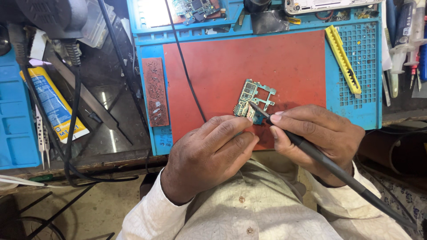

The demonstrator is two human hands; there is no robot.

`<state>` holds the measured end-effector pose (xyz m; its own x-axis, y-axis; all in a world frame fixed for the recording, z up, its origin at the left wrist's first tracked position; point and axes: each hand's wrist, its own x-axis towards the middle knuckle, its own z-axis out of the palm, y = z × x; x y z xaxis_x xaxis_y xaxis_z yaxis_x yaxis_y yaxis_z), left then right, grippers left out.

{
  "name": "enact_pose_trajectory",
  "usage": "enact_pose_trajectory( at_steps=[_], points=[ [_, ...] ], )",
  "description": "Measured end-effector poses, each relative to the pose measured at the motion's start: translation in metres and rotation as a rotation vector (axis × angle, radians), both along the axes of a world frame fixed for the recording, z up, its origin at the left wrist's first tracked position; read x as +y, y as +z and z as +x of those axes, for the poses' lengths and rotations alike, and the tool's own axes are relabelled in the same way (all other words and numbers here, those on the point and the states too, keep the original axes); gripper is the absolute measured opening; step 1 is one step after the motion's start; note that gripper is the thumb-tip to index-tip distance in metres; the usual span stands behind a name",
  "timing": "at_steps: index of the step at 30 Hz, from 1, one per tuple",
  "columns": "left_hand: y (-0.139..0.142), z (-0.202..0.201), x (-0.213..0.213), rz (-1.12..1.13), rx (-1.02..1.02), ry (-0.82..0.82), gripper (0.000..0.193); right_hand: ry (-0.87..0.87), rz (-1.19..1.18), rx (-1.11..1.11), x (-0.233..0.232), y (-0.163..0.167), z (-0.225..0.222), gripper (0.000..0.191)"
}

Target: The person uses a soldering iron to apply heat to a small circuit board, then uses tweezers to adjust components on the board. The person works at a cluttered electronics workbench with tools and parts visible.

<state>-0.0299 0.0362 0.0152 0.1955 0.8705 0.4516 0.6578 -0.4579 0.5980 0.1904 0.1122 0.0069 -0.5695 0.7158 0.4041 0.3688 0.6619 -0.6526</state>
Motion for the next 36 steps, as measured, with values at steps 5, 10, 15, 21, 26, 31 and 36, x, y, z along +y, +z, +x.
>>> enact_pose_trajectory(
  at_steps=[5, 10, 15, 21, 26, 31, 36],
  points=[
    [-0.0005, 0.0001, -0.0012, 0.009, -0.013, 0.006, 0.014, 0.02, 0.027, 0.017, 0.0002, -0.0014, -0.0019, 0.023],
    [-0.0022, 0.0002, -0.0011, 0.015, -0.027, 0.014, 0.013, 0.023, 0.025, 0.018, -0.0002, -0.0026, -0.0016, 0.024],
    [-0.0024, 0.0014, -0.0021, 0.026, -0.014, 0.031, 0.013, 0.033, 0.027, 0.032, 0.0011, -0.0053, -0.0004, 0.024],
    [-0.0029, -0.0006, -0.0045, 0.039, -0.022, 0.012, 0.013, 0.069, 0.037, 0.047, 0.0011, -0.0076, 0.0, 0.023],
    [-0.004, -0.0013, -0.0051, 0.055, -0.039, 0.021, 0.014, 0.108, 0.046, 0.055, 0.0037, -0.0086, -0.0004, 0.023],
    [-0.0047, -0.0026, -0.0047, 0.065, -0.036, 0.002, 0.015, 0.131, 0.058, 0.064, 0.0056, -0.008, -0.0012, 0.022],
    [-0.0051, -0.0037, -0.0052, 0.066, -0.031, -0.012, 0.016, 0.173, 0.049, 0.058, 0.0084, -0.0056, -0.0015, 0.022]
  ],
)
